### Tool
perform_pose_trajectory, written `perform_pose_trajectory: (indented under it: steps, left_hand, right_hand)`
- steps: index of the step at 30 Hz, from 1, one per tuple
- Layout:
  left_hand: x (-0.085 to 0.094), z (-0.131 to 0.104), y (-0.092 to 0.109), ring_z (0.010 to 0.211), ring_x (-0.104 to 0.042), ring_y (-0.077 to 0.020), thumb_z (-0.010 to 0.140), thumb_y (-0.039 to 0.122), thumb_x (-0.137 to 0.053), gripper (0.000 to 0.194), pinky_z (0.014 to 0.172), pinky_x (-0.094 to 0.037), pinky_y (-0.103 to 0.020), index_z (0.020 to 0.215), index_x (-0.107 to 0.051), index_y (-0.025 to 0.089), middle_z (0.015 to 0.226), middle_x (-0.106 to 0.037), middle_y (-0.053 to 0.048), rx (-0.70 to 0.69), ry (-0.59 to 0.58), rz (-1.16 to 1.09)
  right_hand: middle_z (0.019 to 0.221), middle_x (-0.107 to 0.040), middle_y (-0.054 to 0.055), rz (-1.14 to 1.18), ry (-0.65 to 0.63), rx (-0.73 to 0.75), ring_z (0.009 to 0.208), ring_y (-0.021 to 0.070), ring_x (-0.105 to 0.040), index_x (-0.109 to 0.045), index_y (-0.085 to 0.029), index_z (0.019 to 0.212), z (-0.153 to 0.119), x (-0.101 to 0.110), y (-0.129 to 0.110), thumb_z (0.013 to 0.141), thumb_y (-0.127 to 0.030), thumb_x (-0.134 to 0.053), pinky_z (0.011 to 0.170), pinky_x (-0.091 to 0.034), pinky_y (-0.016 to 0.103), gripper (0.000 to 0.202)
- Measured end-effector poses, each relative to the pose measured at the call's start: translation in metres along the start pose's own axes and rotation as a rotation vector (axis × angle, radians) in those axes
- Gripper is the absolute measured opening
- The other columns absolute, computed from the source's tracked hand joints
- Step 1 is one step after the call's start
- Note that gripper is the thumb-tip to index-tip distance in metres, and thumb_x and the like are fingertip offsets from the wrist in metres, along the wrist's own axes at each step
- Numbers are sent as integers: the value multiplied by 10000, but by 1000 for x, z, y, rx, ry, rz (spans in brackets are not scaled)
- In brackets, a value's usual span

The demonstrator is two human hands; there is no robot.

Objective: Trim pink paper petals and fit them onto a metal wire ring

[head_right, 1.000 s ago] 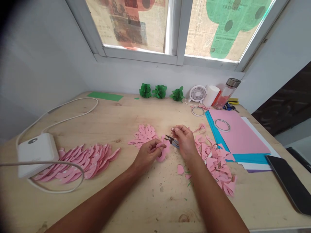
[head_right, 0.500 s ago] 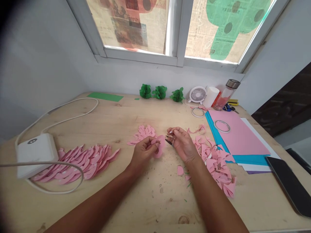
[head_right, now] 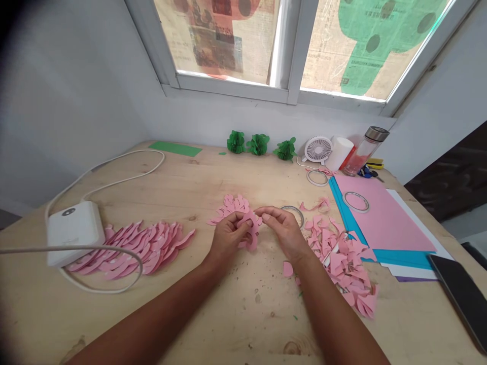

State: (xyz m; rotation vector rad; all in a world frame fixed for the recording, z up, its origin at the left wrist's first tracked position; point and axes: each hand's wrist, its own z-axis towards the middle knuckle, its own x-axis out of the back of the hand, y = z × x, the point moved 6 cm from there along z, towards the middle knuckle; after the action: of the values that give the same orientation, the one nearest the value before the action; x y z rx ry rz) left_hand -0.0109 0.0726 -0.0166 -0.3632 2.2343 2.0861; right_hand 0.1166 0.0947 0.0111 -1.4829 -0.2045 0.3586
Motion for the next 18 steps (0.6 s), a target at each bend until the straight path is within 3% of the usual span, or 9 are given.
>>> perform_pose_trajectory:
  steps: [9, 14, 18]
  left_hand:
    - [2, 0, 0, 438, -492, -76, 639, 302, -631, 194, 436, -430, -195, 715, -560, 139, 553, -538, 25, 39, 60, -68]
    - [0, -3, -1, 419, -484, -71, 617, 274, -643, 184, 441, -447, -213, 698, -542, 145, 559, -510, 39, 108, 52, -169]
    - [1, -5, 4, 418, -448, -51, 611, 255, -651, 170, 414, -396, -174, 700, -561, 142, 557, -507, 41, 87, 48, -175]
  right_hand:
    - [1076, -631, 50, -60, -29, 41, 1070, 209, -527, -679, -216, 913, -2, -5, -7, 787, -337, -578, 951, -376, 365, 202]
    - [1077, -628, 46, -114, -65, 22, 1054, 206, -530, -683, -222, 964, -3, -9, -7, 796, -343, -570, 946, -376, 363, 236]
    - [1061, -633, 43, -136, -51, 30, 1037, 207, -538, -688, -235, 982, -3, -7, -6, 799, -356, -569, 924, -385, 354, 249]
